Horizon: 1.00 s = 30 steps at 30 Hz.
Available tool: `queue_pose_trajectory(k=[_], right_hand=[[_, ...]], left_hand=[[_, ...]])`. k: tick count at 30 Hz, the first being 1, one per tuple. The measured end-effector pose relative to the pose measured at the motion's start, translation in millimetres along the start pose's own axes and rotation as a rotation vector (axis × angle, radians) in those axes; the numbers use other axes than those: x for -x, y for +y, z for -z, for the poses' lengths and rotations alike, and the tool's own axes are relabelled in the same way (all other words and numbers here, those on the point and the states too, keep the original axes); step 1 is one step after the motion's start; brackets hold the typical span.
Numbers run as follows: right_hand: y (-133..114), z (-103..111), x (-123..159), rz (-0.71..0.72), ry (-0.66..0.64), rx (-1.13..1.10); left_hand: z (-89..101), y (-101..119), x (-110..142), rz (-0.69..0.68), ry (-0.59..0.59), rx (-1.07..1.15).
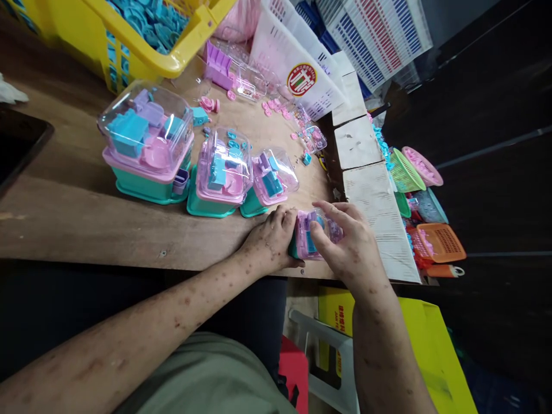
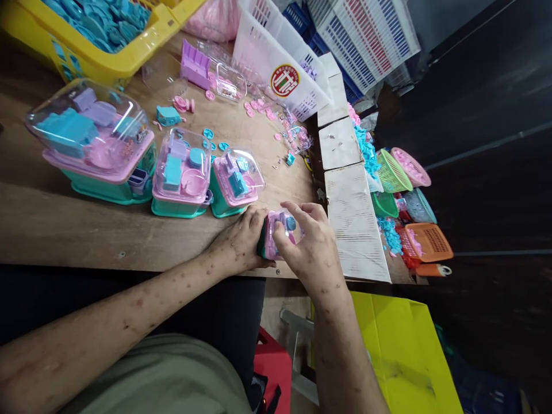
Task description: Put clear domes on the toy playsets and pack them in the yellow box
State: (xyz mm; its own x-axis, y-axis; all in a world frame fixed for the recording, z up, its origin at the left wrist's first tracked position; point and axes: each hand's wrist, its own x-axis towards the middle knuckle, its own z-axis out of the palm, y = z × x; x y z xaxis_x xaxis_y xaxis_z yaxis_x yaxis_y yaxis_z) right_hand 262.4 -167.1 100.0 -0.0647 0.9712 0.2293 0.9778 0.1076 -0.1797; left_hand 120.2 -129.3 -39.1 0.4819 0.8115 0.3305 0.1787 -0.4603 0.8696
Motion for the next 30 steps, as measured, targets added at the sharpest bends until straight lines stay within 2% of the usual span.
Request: queue_pose_trajectory(k=[3, 8, 14, 18, 23, 28, 30], right_hand=[[-0.1, 0.7, -4.9, -0.014, -0.041, -0.003], [3.8, -3.8, -8.3, -0.024, -0.035, -0.042], [10.2, -4.8, 6.9, -0.044, -0.029, -0.088], [13.6, -20.6, 26.6, -0.175, 0.079, -0.123], [16.1, -39.9, 29.9, -0.248, 0.048, -0.239], [8.2, -32.5, 28.2, -0.260, 0.019, -0.264], [6.9, -24.1, 28.7, -0.214, 0.028, -0.284]], left_hand=[[0.5, 1.3, -0.5, -0.002, -0.008, -0.033], [0.9, 0.7, -1.9, 0.001, -0.020, -0.036], [1.4, -0.8, -1.8, -0.020, -0.002, -0.009], [-0.1, -5.0, -1.0, -0.060, 0.034, 0.050], [-2.7, -15.9, -2.3, -0.092, 0.061, 0.029], [-3.5, -16.7, 4.8, -0.081, 0.041, -0.079], [5.7, -9.5, 16.2, -0.083, 0.031, -0.146]])
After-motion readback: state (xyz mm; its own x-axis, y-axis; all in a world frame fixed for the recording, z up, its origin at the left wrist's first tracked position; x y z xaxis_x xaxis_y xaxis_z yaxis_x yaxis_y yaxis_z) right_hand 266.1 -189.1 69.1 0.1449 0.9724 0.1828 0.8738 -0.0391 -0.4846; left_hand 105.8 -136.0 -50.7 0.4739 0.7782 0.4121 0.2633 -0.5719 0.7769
